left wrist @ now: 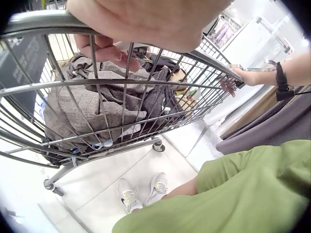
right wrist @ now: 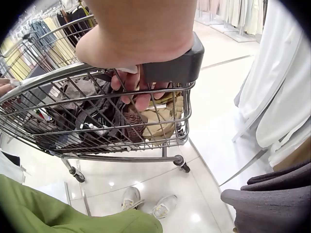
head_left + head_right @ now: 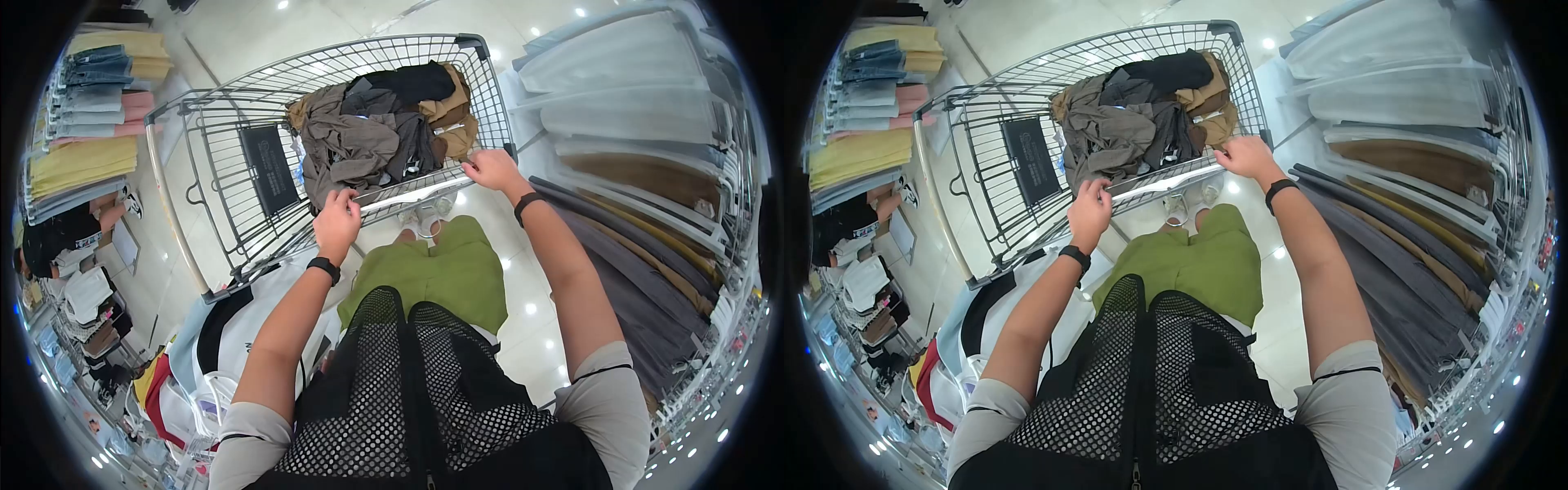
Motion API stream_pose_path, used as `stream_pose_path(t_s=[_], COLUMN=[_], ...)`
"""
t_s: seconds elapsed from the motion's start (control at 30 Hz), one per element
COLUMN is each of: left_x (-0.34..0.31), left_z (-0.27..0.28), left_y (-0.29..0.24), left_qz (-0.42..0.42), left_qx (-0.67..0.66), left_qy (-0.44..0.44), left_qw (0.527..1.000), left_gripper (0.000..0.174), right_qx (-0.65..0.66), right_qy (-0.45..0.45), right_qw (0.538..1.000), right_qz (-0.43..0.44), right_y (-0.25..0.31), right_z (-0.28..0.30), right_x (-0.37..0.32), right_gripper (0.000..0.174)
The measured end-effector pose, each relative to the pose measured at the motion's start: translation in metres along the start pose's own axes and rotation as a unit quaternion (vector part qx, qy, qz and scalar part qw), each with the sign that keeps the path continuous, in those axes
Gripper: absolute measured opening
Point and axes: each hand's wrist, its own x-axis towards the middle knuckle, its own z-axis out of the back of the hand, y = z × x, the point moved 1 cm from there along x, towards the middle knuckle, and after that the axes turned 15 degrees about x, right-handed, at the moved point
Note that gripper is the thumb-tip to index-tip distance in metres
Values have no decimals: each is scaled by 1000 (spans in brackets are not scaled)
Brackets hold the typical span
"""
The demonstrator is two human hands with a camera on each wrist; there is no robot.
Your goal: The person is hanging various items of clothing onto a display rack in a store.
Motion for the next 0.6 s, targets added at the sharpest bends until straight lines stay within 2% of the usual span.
stream_pose_path(t_s=[0.37, 0.6], left_x=[0, -2], left_z=[1, -1], left_y=[-5, -4], left_qz=[5, 7], left_qx=[22, 32], left_qy=[0, -33], left_qw=[1000, 999], left_gripper=[22, 22], right_qx=[15, 36], right_qy=[-4, -7], right_qw=[1000, 999], right_qz=[10, 11], right_y=[-5, -3], right_z=[-2, -3], right_x=[0, -2], right_gripper=[49, 51])
